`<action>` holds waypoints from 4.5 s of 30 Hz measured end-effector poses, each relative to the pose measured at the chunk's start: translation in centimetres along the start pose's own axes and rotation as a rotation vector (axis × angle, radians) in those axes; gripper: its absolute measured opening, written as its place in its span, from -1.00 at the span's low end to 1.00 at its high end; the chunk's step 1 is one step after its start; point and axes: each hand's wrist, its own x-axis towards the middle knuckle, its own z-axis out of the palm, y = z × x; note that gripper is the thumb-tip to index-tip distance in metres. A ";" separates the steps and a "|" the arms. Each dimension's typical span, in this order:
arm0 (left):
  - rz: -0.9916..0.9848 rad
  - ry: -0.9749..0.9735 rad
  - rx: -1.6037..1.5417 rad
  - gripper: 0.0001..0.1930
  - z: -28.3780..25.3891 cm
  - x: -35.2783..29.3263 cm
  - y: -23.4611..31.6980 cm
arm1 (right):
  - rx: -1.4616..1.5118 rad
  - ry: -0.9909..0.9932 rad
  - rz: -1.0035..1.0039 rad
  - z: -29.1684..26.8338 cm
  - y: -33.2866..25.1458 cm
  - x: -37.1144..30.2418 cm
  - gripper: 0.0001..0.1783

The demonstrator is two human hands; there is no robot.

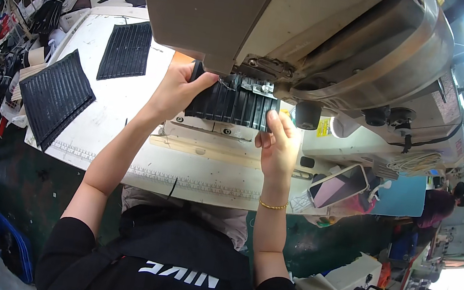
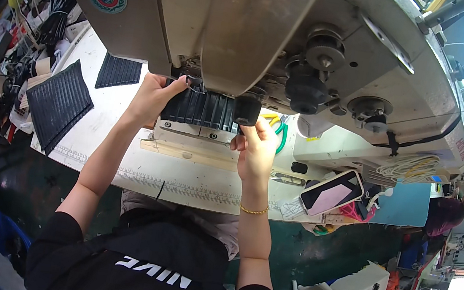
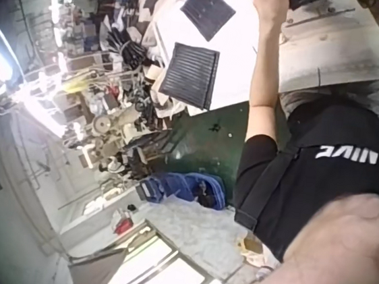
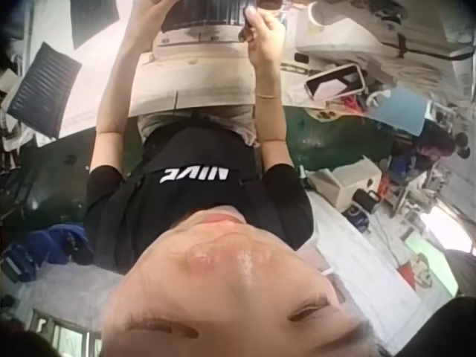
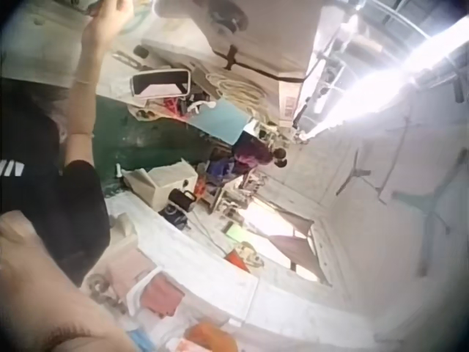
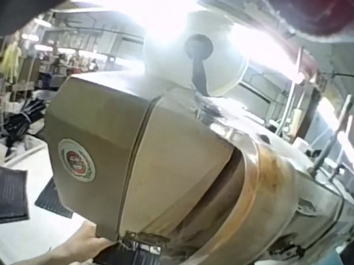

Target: The person feeds ribbed material into a sewing machine, sews along the edges, and trims threads using thread snips.

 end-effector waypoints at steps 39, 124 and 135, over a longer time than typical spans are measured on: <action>-0.152 -0.143 -0.205 -0.77 1.7 -12.3 -0.1 | -0.026 0.010 0.058 0.2 0.4 -2.0 -0.94; -0.171 0.088 -0.447 -0.77 -2.3 -0.8 -0.3 | 0.009 0.123 -0.020 -2.6 2.0 -0.4 -0.76; -0.558 -0.213 -1.515 -0.56 -0.5 -10.3 -5.1 | 0.026 -0.132 0.145 2.7 1.2 -3.7 -0.83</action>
